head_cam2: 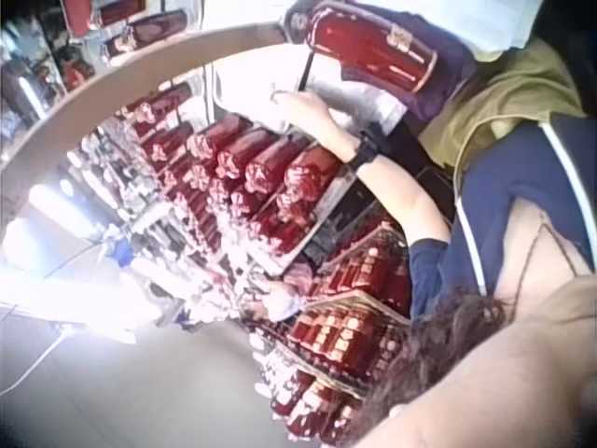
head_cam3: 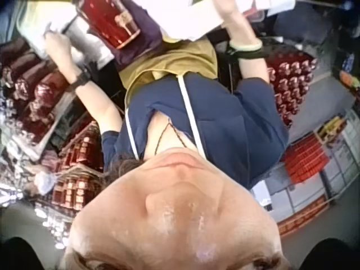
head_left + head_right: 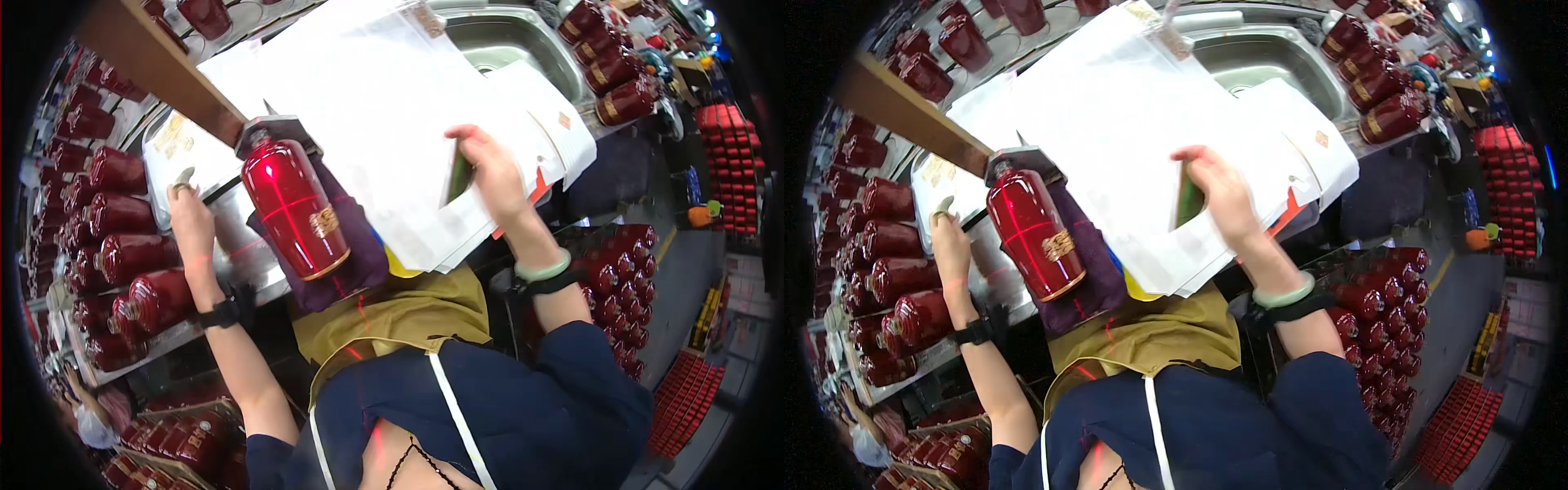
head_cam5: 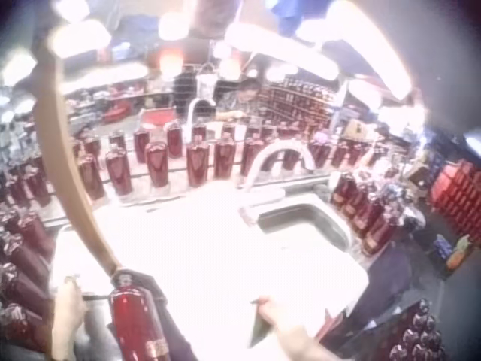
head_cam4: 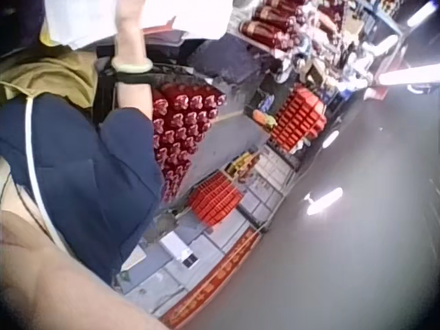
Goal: Applying decorative labels to red wine or liquor bottles on an assembly line.
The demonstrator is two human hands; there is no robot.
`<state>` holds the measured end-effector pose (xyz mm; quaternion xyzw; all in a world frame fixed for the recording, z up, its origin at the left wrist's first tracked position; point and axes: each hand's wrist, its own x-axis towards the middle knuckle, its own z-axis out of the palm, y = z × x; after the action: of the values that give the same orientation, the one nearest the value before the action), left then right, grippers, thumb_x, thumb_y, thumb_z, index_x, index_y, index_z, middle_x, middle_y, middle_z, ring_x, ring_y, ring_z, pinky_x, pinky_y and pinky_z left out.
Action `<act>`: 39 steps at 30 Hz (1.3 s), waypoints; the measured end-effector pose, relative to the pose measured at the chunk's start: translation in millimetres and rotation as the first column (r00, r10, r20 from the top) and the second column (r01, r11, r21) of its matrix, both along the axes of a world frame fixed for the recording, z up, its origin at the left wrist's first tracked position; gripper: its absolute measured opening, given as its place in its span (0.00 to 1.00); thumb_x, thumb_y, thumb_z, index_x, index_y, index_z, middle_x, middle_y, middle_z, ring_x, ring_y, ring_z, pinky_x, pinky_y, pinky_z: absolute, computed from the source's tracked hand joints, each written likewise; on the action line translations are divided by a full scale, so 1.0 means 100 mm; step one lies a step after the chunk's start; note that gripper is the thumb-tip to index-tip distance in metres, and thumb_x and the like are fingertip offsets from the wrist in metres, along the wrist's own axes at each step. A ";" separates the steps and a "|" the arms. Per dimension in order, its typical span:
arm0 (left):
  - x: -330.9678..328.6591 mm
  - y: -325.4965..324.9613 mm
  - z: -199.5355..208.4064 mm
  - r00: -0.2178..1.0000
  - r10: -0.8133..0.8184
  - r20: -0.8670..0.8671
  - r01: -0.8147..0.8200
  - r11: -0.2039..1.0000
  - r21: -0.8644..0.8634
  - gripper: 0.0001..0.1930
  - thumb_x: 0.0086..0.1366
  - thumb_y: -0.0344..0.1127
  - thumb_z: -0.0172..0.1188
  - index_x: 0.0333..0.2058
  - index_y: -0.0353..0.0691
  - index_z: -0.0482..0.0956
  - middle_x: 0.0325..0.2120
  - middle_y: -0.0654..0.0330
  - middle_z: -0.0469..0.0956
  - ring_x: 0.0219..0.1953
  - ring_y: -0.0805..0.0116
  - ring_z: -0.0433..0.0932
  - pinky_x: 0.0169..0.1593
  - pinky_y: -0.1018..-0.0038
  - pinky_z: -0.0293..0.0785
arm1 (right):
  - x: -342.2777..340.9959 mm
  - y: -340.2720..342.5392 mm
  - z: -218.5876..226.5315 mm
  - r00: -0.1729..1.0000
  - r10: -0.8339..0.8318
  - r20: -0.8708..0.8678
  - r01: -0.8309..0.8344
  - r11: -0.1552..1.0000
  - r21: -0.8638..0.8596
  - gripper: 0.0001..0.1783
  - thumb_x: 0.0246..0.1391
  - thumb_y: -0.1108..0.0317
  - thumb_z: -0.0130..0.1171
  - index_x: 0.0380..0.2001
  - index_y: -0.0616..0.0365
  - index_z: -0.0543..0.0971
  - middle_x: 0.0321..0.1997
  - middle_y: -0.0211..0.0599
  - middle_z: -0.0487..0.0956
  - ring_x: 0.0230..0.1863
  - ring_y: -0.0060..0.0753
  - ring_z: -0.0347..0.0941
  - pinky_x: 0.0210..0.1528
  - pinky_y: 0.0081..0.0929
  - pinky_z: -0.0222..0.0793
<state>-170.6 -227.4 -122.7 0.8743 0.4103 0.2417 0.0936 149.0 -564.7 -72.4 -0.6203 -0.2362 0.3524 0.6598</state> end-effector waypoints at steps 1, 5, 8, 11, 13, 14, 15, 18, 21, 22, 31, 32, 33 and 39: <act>-0.08 0.10 -0.11 0.997 0.053 -0.062 -0.050 0.997 0.052 0.18 0.68 0.20 0.50 0.56 0.32 0.76 0.49 0.42 0.76 0.47 0.40 0.78 0.52 0.55 0.74 | 0.36 -0.16 0.03 0.991 0.012 0.135 -0.001 0.997 -0.082 0.17 0.72 0.62 0.49 0.48 0.64 0.80 0.40 0.26 0.78 0.43 0.17 0.71 0.50 0.22 0.68; 0.01 0.07 -0.02 0.995 0.088 0.038 -0.089 0.995 0.036 0.20 0.68 0.22 0.55 0.58 0.39 0.78 0.39 0.50 0.82 0.42 0.49 0.81 0.51 0.57 0.74 | 1.60 -0.63 0.20 0.642 -0.011 0.766 0.588 0.649 -0.483 0.23 0.59 0.52 0.64 0.44 0.64 0.85 0.36 0.37 0.85 0.39 0.26 0.79 0.46 0.25 0.72; 0.02 0.07 0.00 0.993 0.083 -0.079 -0.069 0.983 0.169 0.18 0.68 0.28 0.59 0.56 0.46 0.82 0.33 0.57 0.84 0.41 0.56 0.82 0.47 0.62 0.74 | 2.46 -1.18 -0.15 0.575 0.018 0.818 0.667 0.568 -0.482 0.29 0.49 0.44 0.71 0.42 0.60 0.86 0.34 0.41 0.86 0.37 0.33 0.82 0.42 0.28 0.75; -0.06 0.10 -0.04 0.988 0.056 -0.144 -0.004 0.941 0.338 0.17 0.68 0.29 0.59 0.55 0.47 0.83 0.36 0.58 0.85 0.39 0.56 0.82 0.46 0.64 0.74 | 2.87 -1.37 -0.32 0.800 0.059 0.598 0.519 0.434 -0.737 0.30 0.45 0.46 0.76 0.40 0.63 0.86 0.38 0.39 0.85 0.39 0.31 0.81 0.45 0.32 0.74; -0.03 0.04 -0.02 0.980 0.079 -0.185 -0.025 0.961 0.277 0.17 0.68 0.28 0.59 0.54 0.47 0.84 0.37 0.57 0.85 0.39 0.56 0.82 0.47 0.63 0.74 | 3.01 -1.39 -0.43 0.796 -0.032 0.605 0.573 0.361 -0.735 0.35 0.42 0.46 0.78 0.45 0.66 0.84 0.43 0.45 0.86 0.43 0.37 0.83 0.48 0.35 0.75; -0.01 0.00 0.00 0.969 0.094 -0.226 -0.044 0.975 0.215 0.16 0.68 0.28 0.59 0.53 0.46 0.84 0.39 0.56 0.85 0.40 0.56 0.83 0.47 0.62 0.75 | 3.03 -1.41 -0.43 0.766 0.016 0.643 0.598 0.350 -0.721 0.38 0.43 0.45 0.77 0.48 0.68 0.83 0.44 0.45 0.85 0.42 0.39 0.82 0.47 0.36 0.75; 0.02 -0.02 -0.01 0.968 0.099 -0.229 -0.048 0.975 0.216 0.16 0.68 0.28 0.59 0.53 0.46 0.84 0.39 0.56 0.85 0.40 0.56 0.83 0.47 0.62 0.75 | 3.06 -1.40 -0.45 0.768 0.019 0.641 0.594 0.353 -0.723 0.38 0.43 0.45 0.77 0.48 0.68 0.83 0.44 0.45 0.85 0.42 0.39 0.82 0.47 0.36 0.75; 0.10 -0.08 0.05 0.999 0.028 0.040 -0.036 0.969 0.244 0.19 0.67 0.22 0.56 0.54 0.43 0.83 0.43 0.50 0.83 0.45 0.52 0.83 0.49 0.61 0.77 | 3.23 -1.50 -0.46 0.821 0.014 0.571 0.534 0.337 -0.775 0.35 0.44 0.44 0.77 0.44 0.64 0.85 0.43 0.44 0.86 0.41 0.38 0.82 0.45 0.33 0.75; 0.07 0.00 0.00 0.999 0.008 -0.036 -0.002 0.985 0.171 0.22 0.65 0.19 0.53 0.55 0.40 0.82 0.43 0.48 0.83 0.45 0.50 0.82 0.50 0.60 0.77 | 3.29 -1.56 -0.61 0.751 -0.066 0.657 0.627 0.382 -0.679 0.28 0.44 0.44 0.76 0.39 0.58 0.87 0.42 0.40 0.86 0.40 0.37 0.82 0.44 0.33 0.75; 0.10 -0.01 -0.01 0.997 -0.007 -0.082 0.011 0.999 0.051 0.23 0.63 0.17 0.50 0.54 0.38 0.82 0.43 0.47 0.82 0.47 0.48 0.81 0.51 0.60 0.77 | 3.29 -1.57 -0.63 0.704 -0.085 0.705 0.689 0.322 -0.649 0.23 0.46 0.45 0.75 0.35 0.53 0.88 0.41 0.35 0.87 0.37 0.35 0.82 0.43 0.33 0.74; 0.04 -0.52 0.20 0.986 -0.020 0.163 0.002 0.994 0.107 0.33 0.63 0.18 0.54 0.68 0.36 0.66 0.67 0.45 0.68 0.69 0.51 0.67 0.72 0.55 0.60 | 2.25 -0.68 -0.06 0.729 -0.184 0.659 0.472 0.832 -0.291 0.15 0.62 0.60 0.65 0.40 0.64 0.86 0.32 0.25 0.82 0.33 0.17 0.72 0.37 0.20 0.67; 0.11 -0.69 0.28 0.951 0.005 0.308 0.024 0.996 -0.090 0.34 0.63 0.19 0.57 0.69 0.35 0.64 0.67 0.45 0.68 0.69 0.52 0.68 0.71 0.56 0.61 | 1.87 -0.46 0.13 0.759 -0.139 0.636 0.392 0.877 -0.276 0.13 0.64 0.63 0.65 0.40 0.65 0.84 0.31 0.20 0.79 0.32 0.14 0.69 0.35 0.16 0.64; 0.19 -0.88 0.39 0.893 0.061 0.445 0.069 0.960 -0.271 0.36 0.64 0.21 0.60 0.70 0.35 0.62 0.68 0.45 0.67 0.69 0.53 0.68 0.71 0.57 0.61 | 1.57 -0.28 0.27 0.783 -0.067 0.618 0.327 0.890 -0.318 0.11 0.64 0.65 0.65 0.39 0.64 0.84 0.30 0.19 0.77 0.31 0.12 0.66 0.34 0.15 0.61; 0.29 -1.60 0.57 0.681 -0.266 0.682 0.665 0.615 -0.424 0.73 0.40 0.40 0.86 0.75 0.29 0.38 0.74 0.42 0.50 0.77 0.53 0.50 0.77 0.60 0.48 | -0.02 0.41 0.52 0.757 0.211 0.619 -0.079 0.969 -0.234 0.08 0.63 0.68 0.65 0.36 0.62 0.82 0.28 0.20 0.78 0.29 0.10 0.64 0.32 0.14 0.59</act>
<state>-141.6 -387.6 -66.0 0.7535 0.1651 0.2933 0.5648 146.8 -523.2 -20.4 -0.7435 -0.4586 0.1920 0.4473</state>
